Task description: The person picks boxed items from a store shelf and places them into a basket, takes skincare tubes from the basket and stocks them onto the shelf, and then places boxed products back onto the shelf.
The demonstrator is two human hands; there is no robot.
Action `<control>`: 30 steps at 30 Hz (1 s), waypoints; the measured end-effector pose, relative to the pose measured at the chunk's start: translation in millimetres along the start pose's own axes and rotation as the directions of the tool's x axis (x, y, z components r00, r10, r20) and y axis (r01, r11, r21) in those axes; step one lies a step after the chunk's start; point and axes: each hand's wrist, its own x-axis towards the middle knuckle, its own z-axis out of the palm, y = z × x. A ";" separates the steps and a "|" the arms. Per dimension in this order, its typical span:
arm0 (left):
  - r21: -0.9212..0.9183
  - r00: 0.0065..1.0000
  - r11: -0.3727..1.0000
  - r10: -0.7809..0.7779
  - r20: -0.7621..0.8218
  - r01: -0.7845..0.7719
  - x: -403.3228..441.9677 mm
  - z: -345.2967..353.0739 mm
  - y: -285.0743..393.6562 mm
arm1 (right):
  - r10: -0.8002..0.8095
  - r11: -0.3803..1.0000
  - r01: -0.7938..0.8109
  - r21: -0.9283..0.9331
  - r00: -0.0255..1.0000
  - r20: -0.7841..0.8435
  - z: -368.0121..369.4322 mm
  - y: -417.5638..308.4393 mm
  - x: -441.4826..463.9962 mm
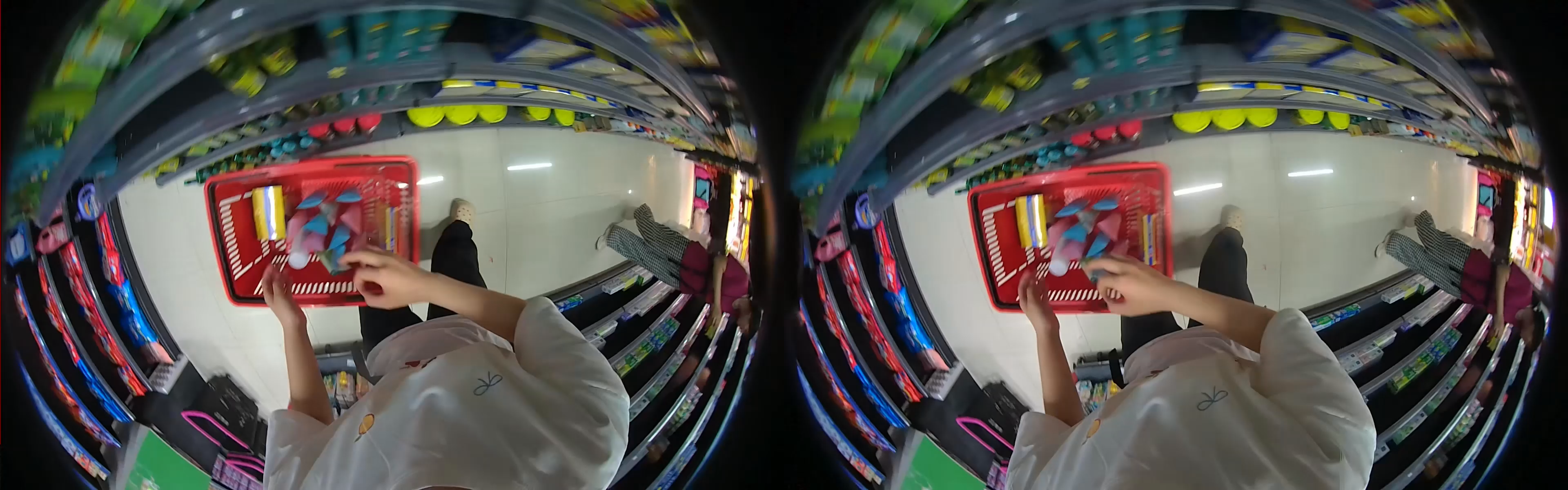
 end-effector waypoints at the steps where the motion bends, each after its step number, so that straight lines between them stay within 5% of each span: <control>1: 0.013 1.000 1.000 0.019 0.000 -0.019 -17.7 16.9 -4.0 | 0.003 1.000 -0.003 -0.016 1.000 -0.018 -22.5 -3.0 -26.7; 5: -0.025 0.995 0.995 0.091 -0.027 -0.092 -91.5 115.5 -28.9 | -0.039 0.997 0.034 -0.076 0.997 -0.068 -129.2 -6.3 -123.4; 7: 0.005 0.988 0.991 0.133 0.074 -0.134 -124.5 172.0 -48.0 | -0.015 0.996 0.008 -0.094 0.997 -0.080 -190.2 -1.1 -170.3; 10: 0.007 0.937 0.995 0.093 0.338 -0.101 -191.2 291.2 -45.9 | 0.054 0.979 -0.110 -0.169 0.950 -0.307 -272.6 -1.3 -243.1; 15: 0.057 0.749 0.993 0.043 0.661 -0.107 -251.5 426.2 -6.3 | 0.117 0.954 -0.266 -0.137 0.754 -0.647 -358.3 -5.3 -330.2; 19: -0.055 0.624 0.972 0.190 0.758 -0.229 -269.7 474.2 35.2 | 0.085 0.972 -0.207 -0.107 0.742 -0.665 -385.4 -11.7 -329.2; 27: -0.209 0.491 0.817 0.505 0.710 -0.538 -285.4 558.4 144.0 | -0.213 0.929 -0.085 -0.360 0.673 -0.708 -492.2 -50.7 -272.2; 30: -0.176 0.105 0.340 0.668 0.737 -0.924 -296.9 612.3 183.6 | -0.372 0.865 -0.073 -0.497 0.572 -0.731 -552.9 -67.2 -249.0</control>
